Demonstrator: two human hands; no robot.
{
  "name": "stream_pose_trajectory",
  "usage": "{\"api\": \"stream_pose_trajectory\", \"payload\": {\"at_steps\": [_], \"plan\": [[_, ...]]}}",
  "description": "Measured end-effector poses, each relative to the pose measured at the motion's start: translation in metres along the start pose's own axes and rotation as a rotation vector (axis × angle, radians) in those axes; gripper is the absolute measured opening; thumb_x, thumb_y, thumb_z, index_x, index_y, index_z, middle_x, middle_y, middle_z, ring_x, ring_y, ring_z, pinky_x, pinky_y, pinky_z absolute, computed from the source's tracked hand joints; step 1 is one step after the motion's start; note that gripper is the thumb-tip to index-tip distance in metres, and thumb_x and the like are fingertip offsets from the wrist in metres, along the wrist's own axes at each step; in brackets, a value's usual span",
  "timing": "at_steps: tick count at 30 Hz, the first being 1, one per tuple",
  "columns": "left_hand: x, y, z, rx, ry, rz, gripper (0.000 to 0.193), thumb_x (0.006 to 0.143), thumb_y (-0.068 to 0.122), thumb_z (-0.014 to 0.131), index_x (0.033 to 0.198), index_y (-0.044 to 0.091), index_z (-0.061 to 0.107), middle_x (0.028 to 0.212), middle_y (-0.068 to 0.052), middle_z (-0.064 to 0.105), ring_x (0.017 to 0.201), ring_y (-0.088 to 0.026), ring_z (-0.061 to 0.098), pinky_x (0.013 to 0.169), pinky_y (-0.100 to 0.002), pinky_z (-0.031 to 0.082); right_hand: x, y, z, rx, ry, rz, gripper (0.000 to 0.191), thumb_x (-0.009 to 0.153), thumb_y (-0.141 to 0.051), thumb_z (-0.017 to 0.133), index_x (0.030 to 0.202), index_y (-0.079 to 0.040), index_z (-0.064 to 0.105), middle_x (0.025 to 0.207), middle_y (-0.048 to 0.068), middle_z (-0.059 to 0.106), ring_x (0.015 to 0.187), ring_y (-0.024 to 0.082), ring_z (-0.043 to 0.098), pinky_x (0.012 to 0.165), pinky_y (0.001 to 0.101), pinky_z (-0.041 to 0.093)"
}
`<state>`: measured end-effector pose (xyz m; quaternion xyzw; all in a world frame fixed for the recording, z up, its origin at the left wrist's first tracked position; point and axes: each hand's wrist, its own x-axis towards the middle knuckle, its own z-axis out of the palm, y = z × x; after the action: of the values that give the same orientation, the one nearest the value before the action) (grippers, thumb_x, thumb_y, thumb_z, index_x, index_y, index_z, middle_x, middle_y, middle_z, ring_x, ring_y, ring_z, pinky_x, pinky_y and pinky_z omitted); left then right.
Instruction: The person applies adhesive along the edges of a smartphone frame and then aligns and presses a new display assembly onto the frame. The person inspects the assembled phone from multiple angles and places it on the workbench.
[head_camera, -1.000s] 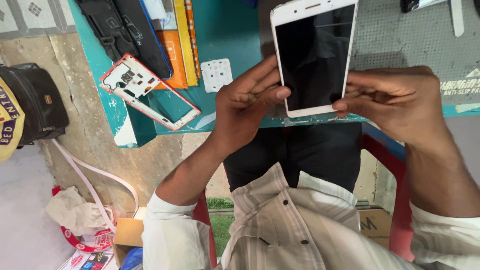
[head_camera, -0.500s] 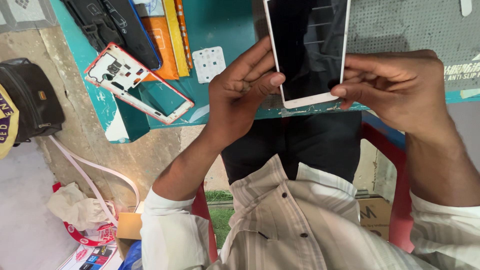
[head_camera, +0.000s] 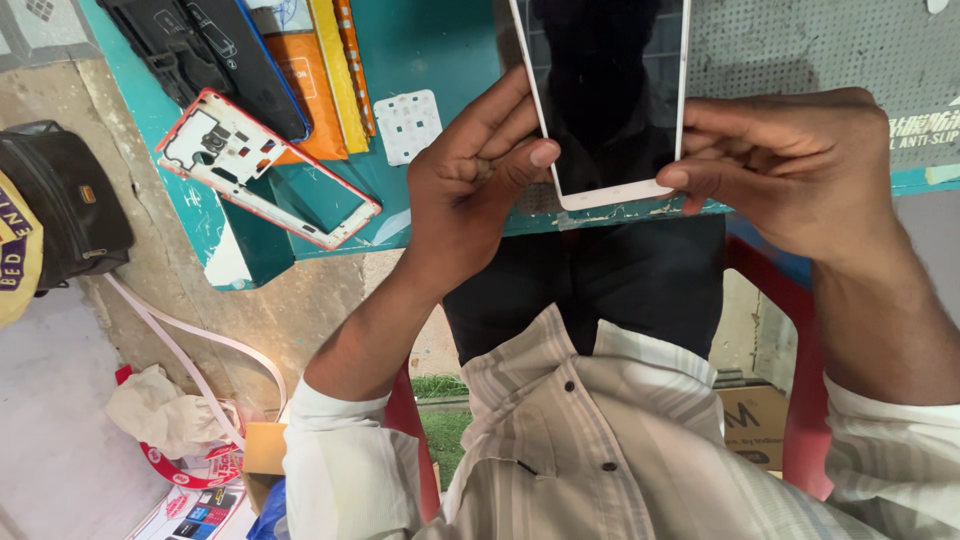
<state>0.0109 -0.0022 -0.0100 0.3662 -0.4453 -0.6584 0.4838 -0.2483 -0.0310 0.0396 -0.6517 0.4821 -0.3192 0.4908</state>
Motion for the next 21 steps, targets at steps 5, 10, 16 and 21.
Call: {"api": "stream_pose_trajectory", "payload": {"at_steps": [5, 10, 16, 21], "plan": [[-0.0014, -0.001, -0.0011, -0.014, -0.012, 0.001, 0.053, 0.114, -0.002, 0.062, 0.159, -0.004, 0.034, 0.158, -0.019, 0.05, 0.139, -0.02, 0.059, 0.105, -0.029, 0.061, 0.0017, 0.0006, -0.0006, -0.023, -0.009, -0.027, 0.029, 0.087, 0.01, 0.077, 0.115, 0.009, 0.07, 0.082, 0.015, 0.073, 0.068, 0.015, 0.071, 0.055, 0.0194, 0.056], [-0.0019, -0.0007, -0.0017, 0.014, -0.058, 0.02, 0.058, 0.112, -0.012, 0.058, 0.161, -0.001, 0.029, 0.167, -0.018, 0.035, 0.15, -0.021, 0.049, 0.113, -0.031, 0.057, 0.0007, 0.0001, -0.0004, -0.081, 0.011, -0.051, 0.027, 0.087, 0.011, 0.077, 0.113, 0.01, 0.07, 0.084, 0.018, 0.073, 0.07, 0.018, 0.072, 0.057, 0.0214, 0.057], [-0.0016, -0.0025, -0.0033, 0.029, -0.121, 0.012, 0.071, 0.109, -0.019, 0.061, 0.164, 0.002, 0.021, 0.172, -0.017, 0.023, 0.154, -0.026, 0.04, 0.109, -0.029, 0.059, 0.0009, 0.0013, -0.0006, -0.011, 0.027, -0.037, 0.027, 0.088, 0.008, 0.074, 0.114, 0.009, 0.068, 0.085, 0.017, 0.073, 0.073, 0.017, 0.073, 0.062, 0.0212, 0.06], [-0.0023, -0.0051, -0.0066, 0.032, -0.182, 0.05, 0.075, 0.11, -0.021, 0.063, 0.165, 0.004, 0.018, 0.174, -0.014, 0.017, 0.158, -0.024, 0.025, 0.106, -0.028, 0.06, 0.0007, 0.0016, -0.002, -0.05, 0.021, -0.049, 0.026, 0.089, 0.009, 0.075, 0.113, 0.01, 0.069, 0.084, 0.017, 0.073, 0.073, 0.019, 0.074, 0.06, 0.0223, 0.06]]}}
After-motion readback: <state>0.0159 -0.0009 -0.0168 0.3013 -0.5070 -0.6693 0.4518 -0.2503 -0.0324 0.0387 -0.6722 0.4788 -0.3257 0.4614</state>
